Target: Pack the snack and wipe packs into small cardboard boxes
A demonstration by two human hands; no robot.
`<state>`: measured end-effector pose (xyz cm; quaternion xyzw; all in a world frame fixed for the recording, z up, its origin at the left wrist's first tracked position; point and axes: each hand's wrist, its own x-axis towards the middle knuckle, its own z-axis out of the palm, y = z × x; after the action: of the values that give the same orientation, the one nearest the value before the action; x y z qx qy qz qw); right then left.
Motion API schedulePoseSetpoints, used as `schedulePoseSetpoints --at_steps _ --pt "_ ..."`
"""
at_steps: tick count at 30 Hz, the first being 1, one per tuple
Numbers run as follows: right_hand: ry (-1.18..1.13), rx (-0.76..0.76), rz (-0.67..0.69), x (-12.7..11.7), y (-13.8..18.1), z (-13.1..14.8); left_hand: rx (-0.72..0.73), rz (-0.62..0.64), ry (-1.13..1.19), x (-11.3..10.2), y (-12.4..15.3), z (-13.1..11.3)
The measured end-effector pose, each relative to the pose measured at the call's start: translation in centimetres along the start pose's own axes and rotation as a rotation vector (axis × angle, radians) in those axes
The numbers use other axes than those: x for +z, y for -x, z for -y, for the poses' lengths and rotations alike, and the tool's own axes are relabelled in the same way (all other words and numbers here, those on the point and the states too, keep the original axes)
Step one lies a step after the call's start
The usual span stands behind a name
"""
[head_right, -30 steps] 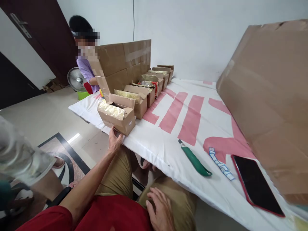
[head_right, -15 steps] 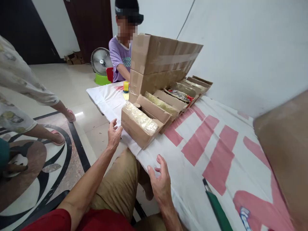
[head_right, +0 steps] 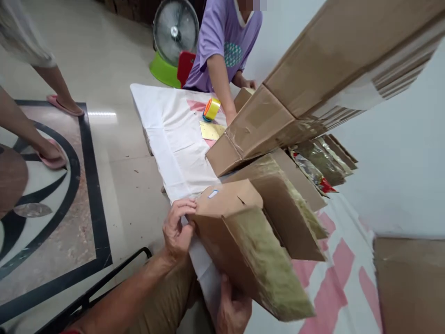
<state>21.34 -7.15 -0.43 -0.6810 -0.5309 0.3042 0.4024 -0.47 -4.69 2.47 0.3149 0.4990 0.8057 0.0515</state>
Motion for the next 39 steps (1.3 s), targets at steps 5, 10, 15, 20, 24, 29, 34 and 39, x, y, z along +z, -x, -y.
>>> schedulePoseSetpoints --at_steps 5,10,15,20,24,29,34,39 --pt "0.014 0.046 -0.035 -1.7 0.7 -1.2 0.028 0.034 0.075 -0.3 0.4 -1.2" --pt "0.051 0.007 -0.007 -1.2 0.5 -0.2 -0.101 -0.021 0.033 -0.9 -0.2 0.2" --pt "0.081 0.029 0.050 -2.4 -0.6 0.7 -0.153 0.016 0.088 -2.1 -1.2 0.9" --pt "0.147 0.051 0.098 -6.7 -1.5 0.2 -0.515 0.306 0.134 -3.6 -2.9 0.3" --pt "0.163 0.079 0.103 -8.4 -1.5 0.0 -0.546 0.438 0.077 -3.2 -3.1 0.1" --pt "0.172 0.086 0.012 -7.7 -1.2 -0.1 -0.411 0.573 -0.046 -2.1 -2.3 0.8" --pt "0.151 0.105 0.003 -7.3 -0.8 0.0 -0.459 0.594 0.063 -2.2 -2.3 1.1" --pt "0.070 0.104 0.008 -7.3 -0.7 -0.4 -0.599 0.563 0.123 -2.1 -2.8 0.5"
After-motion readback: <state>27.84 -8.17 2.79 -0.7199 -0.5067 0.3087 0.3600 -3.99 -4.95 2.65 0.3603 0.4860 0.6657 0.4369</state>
